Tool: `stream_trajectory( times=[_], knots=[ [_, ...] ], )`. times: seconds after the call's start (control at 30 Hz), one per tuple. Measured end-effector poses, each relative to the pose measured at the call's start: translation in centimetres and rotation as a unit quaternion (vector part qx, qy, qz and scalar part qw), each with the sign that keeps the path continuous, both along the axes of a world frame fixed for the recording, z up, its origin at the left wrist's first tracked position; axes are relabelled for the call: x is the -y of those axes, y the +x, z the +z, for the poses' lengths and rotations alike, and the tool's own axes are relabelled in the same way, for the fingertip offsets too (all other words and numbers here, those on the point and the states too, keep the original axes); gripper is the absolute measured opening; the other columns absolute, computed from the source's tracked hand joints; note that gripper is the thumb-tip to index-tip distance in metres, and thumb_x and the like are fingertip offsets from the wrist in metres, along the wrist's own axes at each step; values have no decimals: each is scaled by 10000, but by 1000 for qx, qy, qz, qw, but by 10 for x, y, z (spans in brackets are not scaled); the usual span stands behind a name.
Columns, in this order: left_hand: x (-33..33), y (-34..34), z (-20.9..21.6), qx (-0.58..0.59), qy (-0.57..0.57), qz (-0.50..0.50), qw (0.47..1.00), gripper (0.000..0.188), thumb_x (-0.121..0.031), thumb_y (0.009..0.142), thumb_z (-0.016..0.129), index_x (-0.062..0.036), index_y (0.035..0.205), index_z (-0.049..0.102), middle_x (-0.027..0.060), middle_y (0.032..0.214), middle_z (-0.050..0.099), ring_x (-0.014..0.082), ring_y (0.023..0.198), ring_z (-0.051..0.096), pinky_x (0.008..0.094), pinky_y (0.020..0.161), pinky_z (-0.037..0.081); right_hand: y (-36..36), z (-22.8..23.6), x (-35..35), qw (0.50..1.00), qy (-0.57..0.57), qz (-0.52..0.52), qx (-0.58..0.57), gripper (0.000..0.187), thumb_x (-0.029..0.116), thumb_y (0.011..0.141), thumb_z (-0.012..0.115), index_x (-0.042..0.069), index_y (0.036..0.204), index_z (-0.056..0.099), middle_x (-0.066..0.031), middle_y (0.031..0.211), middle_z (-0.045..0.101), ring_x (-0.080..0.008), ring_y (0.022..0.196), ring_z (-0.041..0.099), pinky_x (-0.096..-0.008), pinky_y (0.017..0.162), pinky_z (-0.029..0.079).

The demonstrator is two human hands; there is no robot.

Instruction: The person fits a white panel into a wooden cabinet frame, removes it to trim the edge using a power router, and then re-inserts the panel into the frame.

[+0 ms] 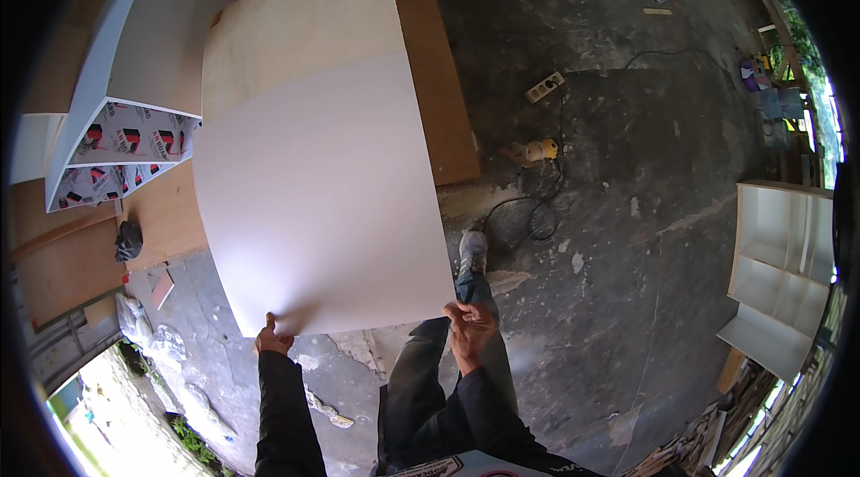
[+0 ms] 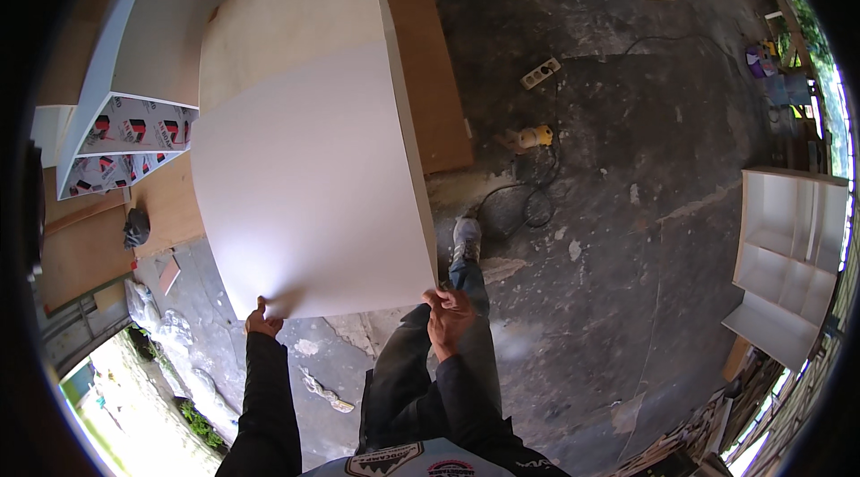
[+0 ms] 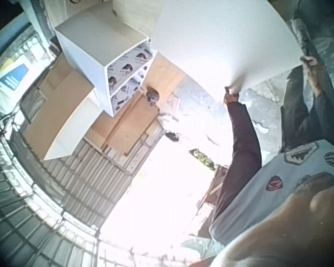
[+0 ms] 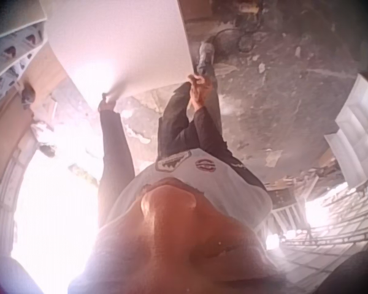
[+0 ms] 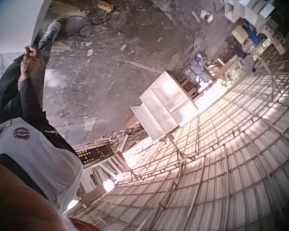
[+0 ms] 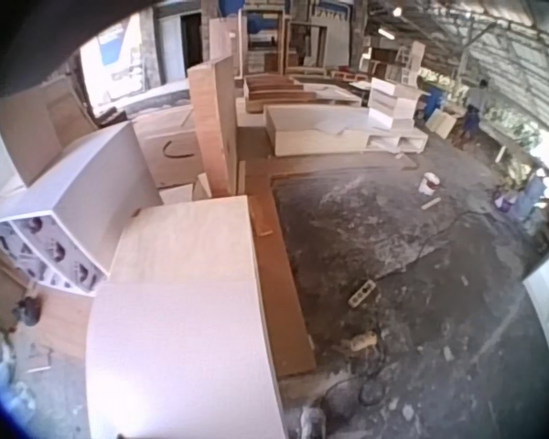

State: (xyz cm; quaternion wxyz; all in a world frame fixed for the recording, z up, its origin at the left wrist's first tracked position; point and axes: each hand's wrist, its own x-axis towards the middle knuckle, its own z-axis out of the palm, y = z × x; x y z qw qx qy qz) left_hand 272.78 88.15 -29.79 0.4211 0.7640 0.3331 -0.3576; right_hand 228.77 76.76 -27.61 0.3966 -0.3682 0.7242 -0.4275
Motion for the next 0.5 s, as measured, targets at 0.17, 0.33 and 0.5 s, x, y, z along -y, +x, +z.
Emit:
stream_trajectory(
  times=[0.17,0.33,0.5],
  knots=[
    [3,-7,0,20,17,10,1000,579,-379,878,842,74,1137,590,230,1046,664,405,950,664,526,850,572,-7,4,2,999,32,25,-12,151,33,742,857,23,793,715,-54,764,682,-135,685,637,-293,653,504],
    [10,-18,6,41,-11,34,999,511,-376,881,842,70,1029,641,200,911,713,358,830,703,474,770,595,-9,3,3,999,26,19,31,148,65,759,863,28,801,726,-50,759,728,-127,682,674,-286,660,525],
    [35,-49,24,135,82,-7,987,486,-428,896,811,30,980,669,184,826,720,340,771,700,446,714,592,-11,8,6,998,53,37,24,197,36,779,859,20,858,679,-52,785,695,-124,713,650,-292,667,522]
  ],
)
